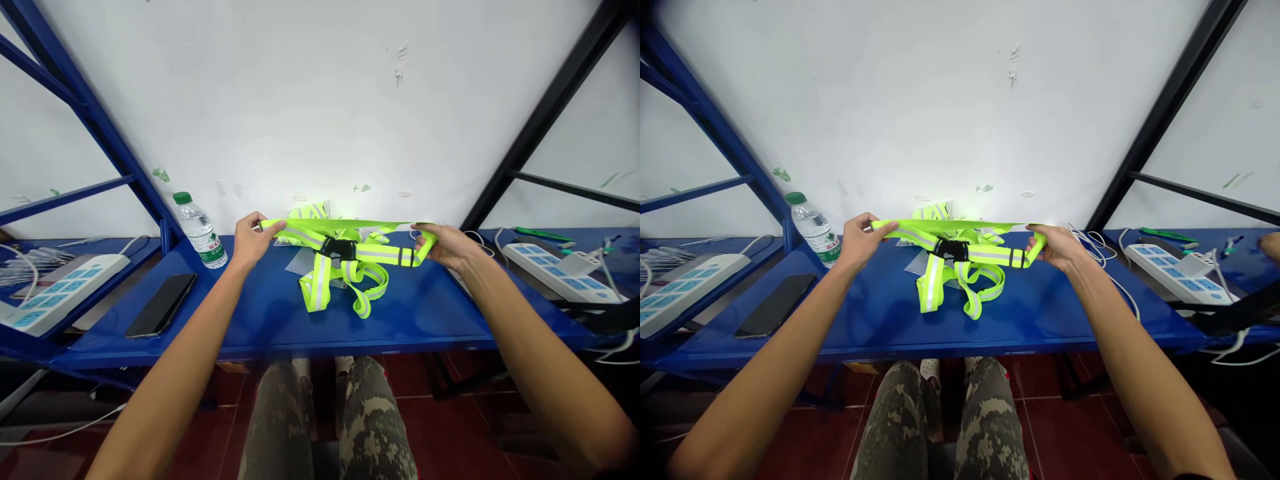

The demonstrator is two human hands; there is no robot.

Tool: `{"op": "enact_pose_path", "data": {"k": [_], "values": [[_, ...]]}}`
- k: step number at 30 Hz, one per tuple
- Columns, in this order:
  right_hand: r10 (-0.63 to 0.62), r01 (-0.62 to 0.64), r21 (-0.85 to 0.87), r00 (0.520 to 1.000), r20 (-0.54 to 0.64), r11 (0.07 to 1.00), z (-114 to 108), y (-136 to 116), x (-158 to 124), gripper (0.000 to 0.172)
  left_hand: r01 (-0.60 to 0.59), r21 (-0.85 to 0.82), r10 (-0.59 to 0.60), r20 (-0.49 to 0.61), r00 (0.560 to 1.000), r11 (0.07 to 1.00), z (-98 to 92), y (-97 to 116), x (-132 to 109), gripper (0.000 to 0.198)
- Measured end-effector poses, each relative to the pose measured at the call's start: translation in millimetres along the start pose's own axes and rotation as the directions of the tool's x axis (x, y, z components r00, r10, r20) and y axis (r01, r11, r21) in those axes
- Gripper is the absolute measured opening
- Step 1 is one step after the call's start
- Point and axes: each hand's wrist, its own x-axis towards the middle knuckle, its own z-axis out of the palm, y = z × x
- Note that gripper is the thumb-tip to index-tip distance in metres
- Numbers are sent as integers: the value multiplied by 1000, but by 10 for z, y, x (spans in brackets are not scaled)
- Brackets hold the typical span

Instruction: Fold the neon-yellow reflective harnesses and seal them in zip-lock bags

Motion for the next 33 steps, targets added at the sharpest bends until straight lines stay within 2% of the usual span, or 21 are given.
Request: {"op": "enact_pose_path", "data": {"k": [2, 5, 7, 10, 12, 13, 15, 17, 18, 19, 21, 22, 24, 25, 26, 27, 29, 31, 33], "values": [[26, -14, -131, 995, 94, 991, -18, 62, -42, 32, -35, 59, 37, -46, 998, 998, -7, -40, 31, 38], [23, 54, -317, 972, 235, 947, -65, 206, -56, 44, -96, 138, 114, -124, 986, 986, 9, -39, 70, 36], [31, 111, -443, 953, 302, 890, -107, 292, -8, 38, -121, 145, 143, -149, 978, 982, 45, 20, 87, 36], [57, 202, -680, 939, 339, 704, -92, 297, 79, 27, -180, 146, 194, -89, 977, 973, 156, 212, 99, 37], [-5, 336, -735, 911, 412, 589, 42, 187, 78, 35, -238, 129, 242, -14, 970, 963, 268, 402, 98, 36], [-84, 425, -707, 882, 463, 565, 153, 105, 53, 48, -270, 111, 268, 31, 963, 957, 330, 504, 97, 35], [-258, 590, -610, 797, 546, 530, 446, -82, -28, 74, -330, 56, 320, 138, 937, 942, 449, 693, 92, 35], [-333, 689, -538, 715, 615, 485, 771, -255, -106, 81, -374, -14, 367, 225, 903, 927, 537, 812, 86, 36], [-324, 712, -522, 689, 648, 469, 921, -323, -130, 75, -381, -43, 380, 248, 891, 923, 561, 833, 81, 36], [-258, 721, -529, 671, 695, 448, 1051, -375, -142, 61, -379, -62, 382, 257, 888, 923, 572, 828, 74, 36], [-183, 722, -554, 663, 726, 415, 1240, -433, -134, 36, -345, -50, 347, 215, 913, 937, 560, 760, 47, 36], [-179, 722, -549, 660, 730, 421, 1300, -443, -121, 27, -316, -15, 315, 153, 937, 949, 543, 713, 23, 37], [-220, 696, -517, 679, 701, 499, 1371, -443, -91, 15, -248, 96, 252, -37, 967, 964, 508, 644, -57, 39], [-234, 654, -495, 709, 666, 572, 1391, -441, -80, 11, -214, 157, 233, -120, 965, 964, 497, 635, -112, 40], [-227, 581, -471, 756, 614, 663, 1404, -443, -73, 10, -185, 211, 221, -161, 962, 960, 494, 648, -175, 39], [-198, 481, -435, 811, 551, 761, 1413, -451, -72, 10, -167, 252, 206, -138, 969, 953, 497, 680, -243, 35], [-113, 252, -289, 899, 423, 923, 1417, -488, -85, 12, -146, 286, 122, 100, 987, 947, 520, 780, -377, 32], [-47, 77, -79, 942, 333, 994, 1402, -551, -115, 20, -130, 308, 15, 349, 937, 942, 550, 881, -492, 43], [-26, -3, 110, 965, 263, 994, 1365, -622, -160, 27, -144, 330, -37, 487, 873, 933, 578, 940, -574, 62]]}}
